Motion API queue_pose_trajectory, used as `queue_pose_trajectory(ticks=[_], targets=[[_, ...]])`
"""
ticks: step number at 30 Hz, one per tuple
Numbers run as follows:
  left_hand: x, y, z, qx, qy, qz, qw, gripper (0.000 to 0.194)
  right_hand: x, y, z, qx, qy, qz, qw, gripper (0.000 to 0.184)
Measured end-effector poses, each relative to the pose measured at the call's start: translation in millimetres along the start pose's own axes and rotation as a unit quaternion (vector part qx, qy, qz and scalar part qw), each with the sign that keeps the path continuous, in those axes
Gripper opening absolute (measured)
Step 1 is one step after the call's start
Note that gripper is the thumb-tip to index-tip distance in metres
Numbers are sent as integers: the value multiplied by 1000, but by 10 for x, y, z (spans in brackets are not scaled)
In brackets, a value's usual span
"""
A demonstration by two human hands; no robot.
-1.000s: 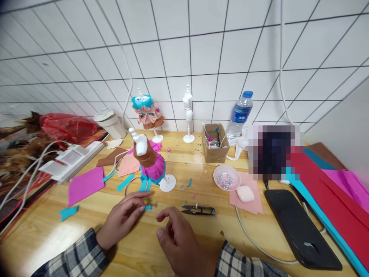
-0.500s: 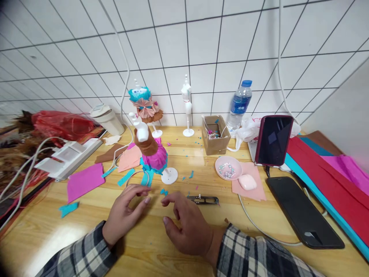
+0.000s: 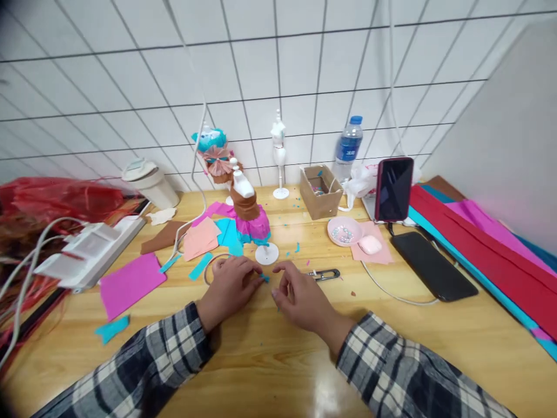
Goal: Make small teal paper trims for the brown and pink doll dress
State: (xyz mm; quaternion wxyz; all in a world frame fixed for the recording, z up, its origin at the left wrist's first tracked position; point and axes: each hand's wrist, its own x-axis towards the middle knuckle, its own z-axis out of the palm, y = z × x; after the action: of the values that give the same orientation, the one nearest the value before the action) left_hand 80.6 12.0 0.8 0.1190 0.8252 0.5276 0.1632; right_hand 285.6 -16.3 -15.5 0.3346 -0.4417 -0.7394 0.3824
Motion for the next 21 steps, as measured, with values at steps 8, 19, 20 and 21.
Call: queue_pose_trajectory(ticks=[8,19,20,21], targets=[[69,-106,12,-6,25,52,998,28,10,56,-94,70,-6,11,997,37],[-8,-43,-32,-14,46,67,997,25,163,-217,-131,-38,153,-33,987,50],[-38,-27,-34,-26,52,60,996,25,145,-184,-76,-23,138,-62,988,60],[-66,-8,-35,-37,55,58,996,24,125,-148,-25,-5,112,-74,991,68]])
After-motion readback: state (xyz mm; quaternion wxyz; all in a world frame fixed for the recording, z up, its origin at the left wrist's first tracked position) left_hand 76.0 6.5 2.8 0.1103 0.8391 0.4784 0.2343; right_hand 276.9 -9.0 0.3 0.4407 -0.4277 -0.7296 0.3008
